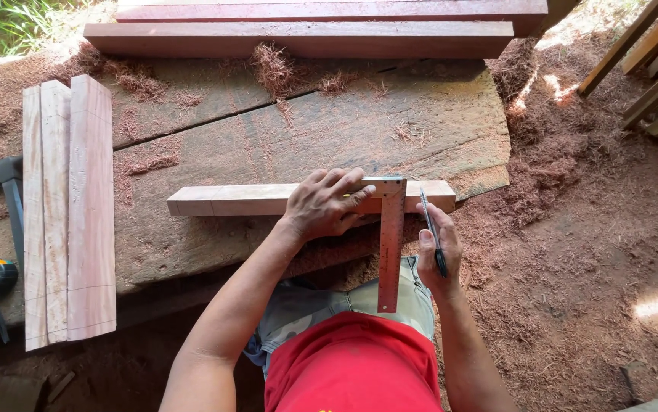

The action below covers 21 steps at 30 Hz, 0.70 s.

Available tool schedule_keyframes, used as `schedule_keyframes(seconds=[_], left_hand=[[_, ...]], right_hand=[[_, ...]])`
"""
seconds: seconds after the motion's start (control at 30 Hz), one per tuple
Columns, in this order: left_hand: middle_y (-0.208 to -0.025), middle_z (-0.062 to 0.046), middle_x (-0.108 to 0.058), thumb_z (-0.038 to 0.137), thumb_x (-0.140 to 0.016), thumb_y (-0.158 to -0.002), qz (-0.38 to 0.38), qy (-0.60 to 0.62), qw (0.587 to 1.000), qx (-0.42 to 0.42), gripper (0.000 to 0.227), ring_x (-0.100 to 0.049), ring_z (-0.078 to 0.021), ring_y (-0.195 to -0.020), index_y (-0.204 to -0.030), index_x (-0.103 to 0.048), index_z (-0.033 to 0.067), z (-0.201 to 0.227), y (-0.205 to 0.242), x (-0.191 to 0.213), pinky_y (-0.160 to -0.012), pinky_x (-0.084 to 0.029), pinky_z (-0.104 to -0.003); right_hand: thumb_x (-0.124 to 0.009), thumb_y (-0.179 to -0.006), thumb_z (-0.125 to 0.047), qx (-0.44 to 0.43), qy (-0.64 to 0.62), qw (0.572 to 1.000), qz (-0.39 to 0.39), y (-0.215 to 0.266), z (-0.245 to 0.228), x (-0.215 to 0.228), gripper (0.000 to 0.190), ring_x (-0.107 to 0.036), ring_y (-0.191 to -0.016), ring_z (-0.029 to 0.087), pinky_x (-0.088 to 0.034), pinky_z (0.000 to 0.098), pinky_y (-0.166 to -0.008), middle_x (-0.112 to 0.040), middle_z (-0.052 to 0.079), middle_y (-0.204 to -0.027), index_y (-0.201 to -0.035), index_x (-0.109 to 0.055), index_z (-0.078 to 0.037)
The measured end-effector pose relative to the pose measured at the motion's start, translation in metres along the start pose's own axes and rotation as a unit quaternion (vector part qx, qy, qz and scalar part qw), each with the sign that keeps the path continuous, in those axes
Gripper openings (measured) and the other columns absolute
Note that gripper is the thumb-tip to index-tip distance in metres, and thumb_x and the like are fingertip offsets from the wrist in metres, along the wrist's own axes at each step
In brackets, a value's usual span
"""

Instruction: The person uses a try square and a pencil to mark lines on several rectangular wooden planks. They repeatedly position the square on the wood and draw straight lines along its edge to create measurement marks.

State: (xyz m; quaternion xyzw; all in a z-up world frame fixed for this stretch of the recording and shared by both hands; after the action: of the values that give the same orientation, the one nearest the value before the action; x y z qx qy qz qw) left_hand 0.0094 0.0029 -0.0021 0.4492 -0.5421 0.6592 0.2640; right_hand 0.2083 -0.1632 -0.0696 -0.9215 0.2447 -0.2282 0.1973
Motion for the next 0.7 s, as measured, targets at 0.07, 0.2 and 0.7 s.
schedule_keyframes(seconds=[0.07,0.2,0.7], left_hand=[[-0.132,-0.004,-0.059,0.044,-0.078,-0.078,-0.003,-0.001,1.0,-0.004,0.056,-0.059,-0.0216,-0.114,-0.13,-0.071,0.0217,-0.001,0.0,0.0,-0.09,-0.049,-0.037],[-0.132,-0.003,-0.059,0.043,-0.078,-0.079,-0.006,0.009,1.0,-0.002,0.056,-0.059,-0.0214,-0.115,-0.13,-0.07,0.0217,-0.001,0.001,-0.001,-0.093,-0.049,-0.038],[-0.131,-0.003,-0.059,0.04,-0.078,-0.077,-0.011,0.015,1.0,0.0,0.056,-0.059,-0.0225,-0.115,-0.129,-0.071,0.0213,-0.002,-0.001,-0.001,-0.092,-0.05,-0.038]], right_hand=[[-0.049,-0.106,-0.012,-0.016,-0.006,1.0,0.0,0.001,0.003,0.0,0.041,-0.066,-0.115,0.02,-0.055,0.0315,-0.096,-0.064,0.017,-0.14,-0.145,-0.047,0.0],[-0.048,-0.107,-0.01,-0.006,-0.026,1.0,-0.001,-0.002,-0.004,-0.001,0.041,-0.061,-0.132,0.027,-0.048,0.0374,-0.113,-0.063,0.02,-0.14,-0.146,-0.046,0.003],[-0.052,-0.105,-0.013,0.002,-0.005,1.0,-0.003,-0.012,-0.019,0.003,0.037,-0.066,-0.127,0.03,-0.053,0.0394,-0.11,-0.066,0.021,-0.134,-0.138,-0.056,0.004]])
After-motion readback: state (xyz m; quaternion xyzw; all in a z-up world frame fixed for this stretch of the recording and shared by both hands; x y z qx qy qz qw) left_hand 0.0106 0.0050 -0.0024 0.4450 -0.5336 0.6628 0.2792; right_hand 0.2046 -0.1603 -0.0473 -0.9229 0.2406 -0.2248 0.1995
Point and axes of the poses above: each hand's wrist, its own y-axis away from the middle knuckle, its own x-axis out of the back of the hand, z = x × y, the point moved 3 cm from there along -y, towards the middle knuckle
